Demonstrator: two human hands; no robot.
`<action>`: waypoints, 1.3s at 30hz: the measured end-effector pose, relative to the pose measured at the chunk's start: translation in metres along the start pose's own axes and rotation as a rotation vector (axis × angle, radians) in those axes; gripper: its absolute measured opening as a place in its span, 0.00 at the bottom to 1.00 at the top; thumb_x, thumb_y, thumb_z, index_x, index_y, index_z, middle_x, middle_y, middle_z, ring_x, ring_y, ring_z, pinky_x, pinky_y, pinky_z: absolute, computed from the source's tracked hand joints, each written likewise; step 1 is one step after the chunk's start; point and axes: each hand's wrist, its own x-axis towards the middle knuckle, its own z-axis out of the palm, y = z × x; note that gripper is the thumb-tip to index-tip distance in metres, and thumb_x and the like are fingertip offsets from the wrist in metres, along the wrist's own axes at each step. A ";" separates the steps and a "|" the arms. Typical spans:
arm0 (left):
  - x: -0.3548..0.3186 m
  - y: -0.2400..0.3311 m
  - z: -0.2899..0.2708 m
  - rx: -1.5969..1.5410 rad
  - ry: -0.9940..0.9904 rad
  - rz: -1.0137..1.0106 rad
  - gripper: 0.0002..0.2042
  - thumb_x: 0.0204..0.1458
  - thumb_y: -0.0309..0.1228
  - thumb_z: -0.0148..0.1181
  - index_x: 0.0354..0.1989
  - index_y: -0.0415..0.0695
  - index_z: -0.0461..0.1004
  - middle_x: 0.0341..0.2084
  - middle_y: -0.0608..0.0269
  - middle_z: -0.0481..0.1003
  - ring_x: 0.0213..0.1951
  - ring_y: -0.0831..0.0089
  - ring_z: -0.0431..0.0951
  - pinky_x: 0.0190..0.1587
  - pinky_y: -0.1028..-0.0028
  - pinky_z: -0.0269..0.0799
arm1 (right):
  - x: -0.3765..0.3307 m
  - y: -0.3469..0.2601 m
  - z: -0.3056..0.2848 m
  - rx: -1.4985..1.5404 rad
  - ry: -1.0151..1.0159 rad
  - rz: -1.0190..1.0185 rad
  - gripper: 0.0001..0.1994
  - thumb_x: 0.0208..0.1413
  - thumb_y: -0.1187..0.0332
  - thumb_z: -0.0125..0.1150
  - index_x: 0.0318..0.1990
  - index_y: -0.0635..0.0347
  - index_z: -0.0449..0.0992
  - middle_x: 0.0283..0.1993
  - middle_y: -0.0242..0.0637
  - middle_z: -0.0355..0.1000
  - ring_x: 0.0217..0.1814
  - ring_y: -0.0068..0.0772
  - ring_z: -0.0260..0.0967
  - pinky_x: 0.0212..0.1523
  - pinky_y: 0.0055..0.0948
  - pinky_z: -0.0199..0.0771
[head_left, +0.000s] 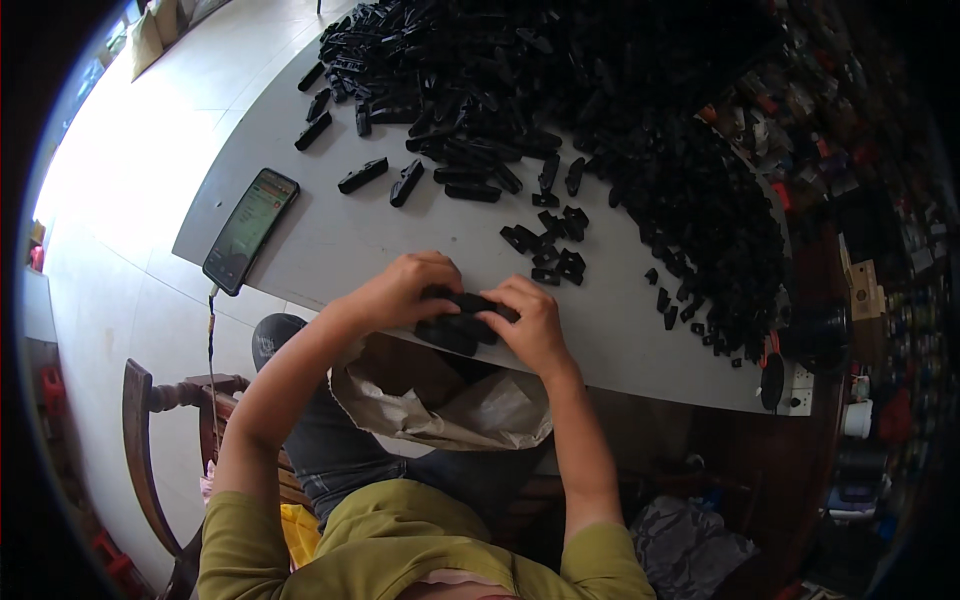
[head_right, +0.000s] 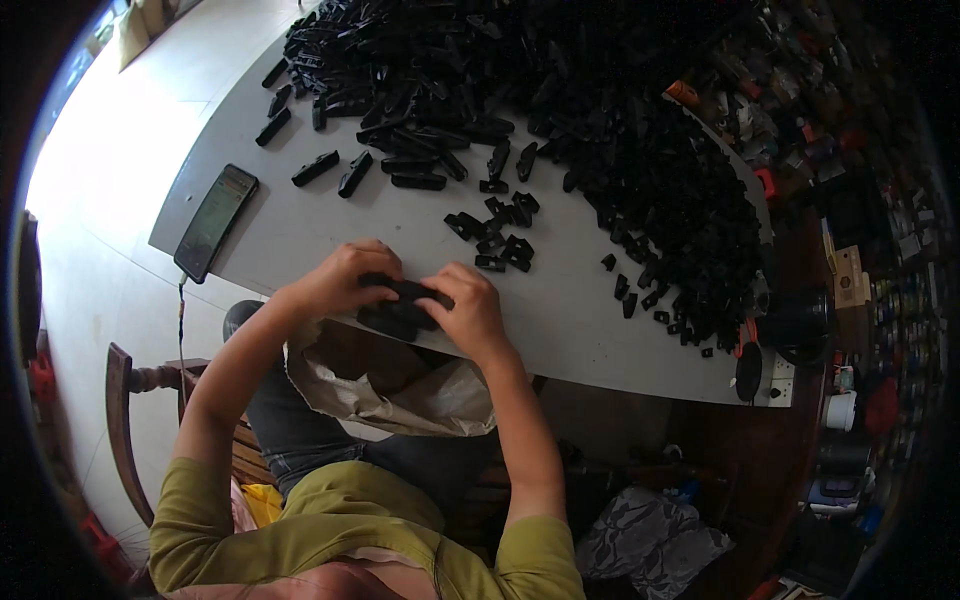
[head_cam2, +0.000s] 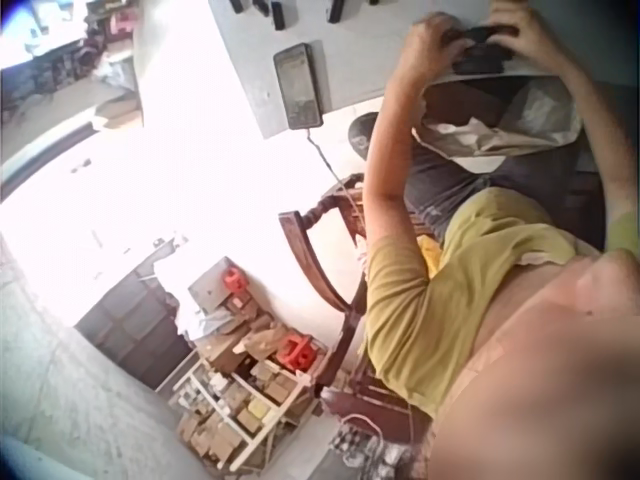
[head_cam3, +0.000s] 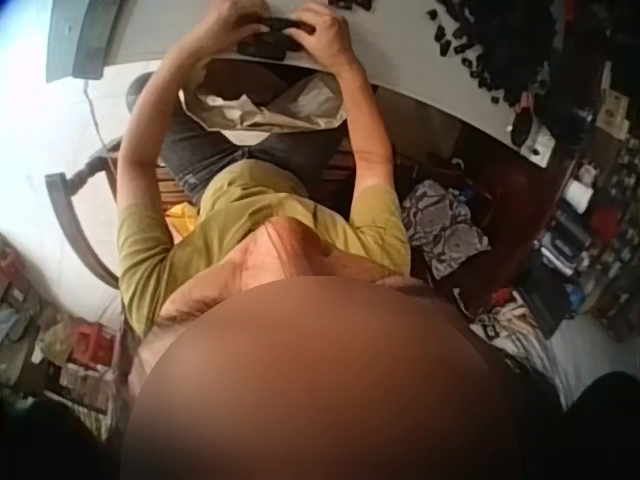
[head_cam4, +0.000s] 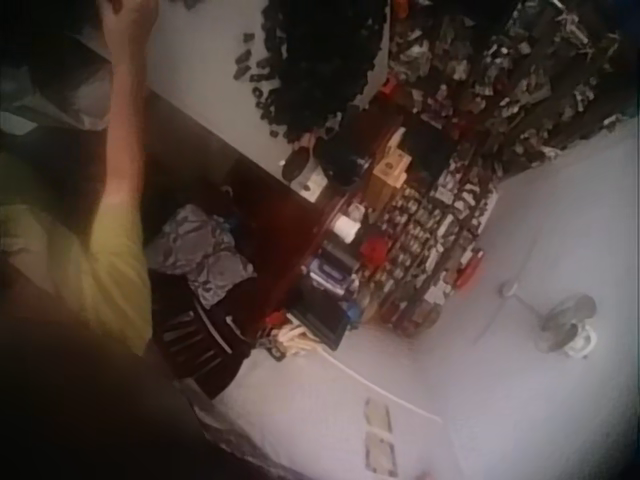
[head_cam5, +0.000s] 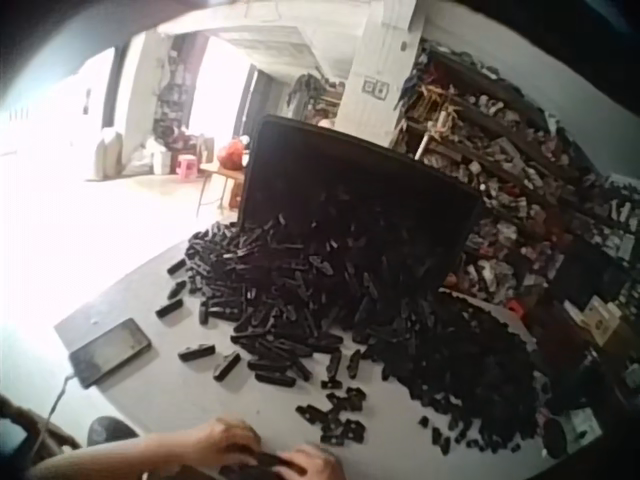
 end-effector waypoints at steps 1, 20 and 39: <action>-0.002 0.000 -0.004 -0.001 0.001 0.000 0.10 0.41 0.23 0.66 0.33 0.39 0.75 0.33 0.55 0.75 0.40 0.56 0.75 0.43 0.65 0.70 | -0.008 -0.002 0.001 0.007 -0.016 0.052 0.13 0.38 0.76 0.72 0.35 0.63 0.80 0.31 0.36 0.70 0.30 0.32 0.70 0.31 0.27 0.69; -0.009 0.006 0.002 0.258 0.144 -0.054 0.13 0.39 0.26 0.66 0.30 0.42 0.67 0.35 0.57 0.69 0.39 0.56 0.70 0.43 0.62 0.65 | -0.005 0.008 -0.002 0.562 0.217 0.230 0.15 0.49 0.77 0.65 0.46 0.62 0.73 0.40 0.30 0.71 0.37 0.20 0.66 0.42 0.21 0.68; -0.008 0.020 0.017 -0.041 0.091 -0.120 0.11 0.40 0.22 0.67 0.32 0.40 0.72 0.38 0.59 0.71 0.42 0.60 0.74 0.46 0.67 0.70 | -0.004 0.004 -0.013 0.048 0.006 0.083 0.12 0.42 0.80 0.68 0.36 0.65 0.76 0.32 0.36 0.71 0.32 0.29 0.71 0.34 0.26 0.71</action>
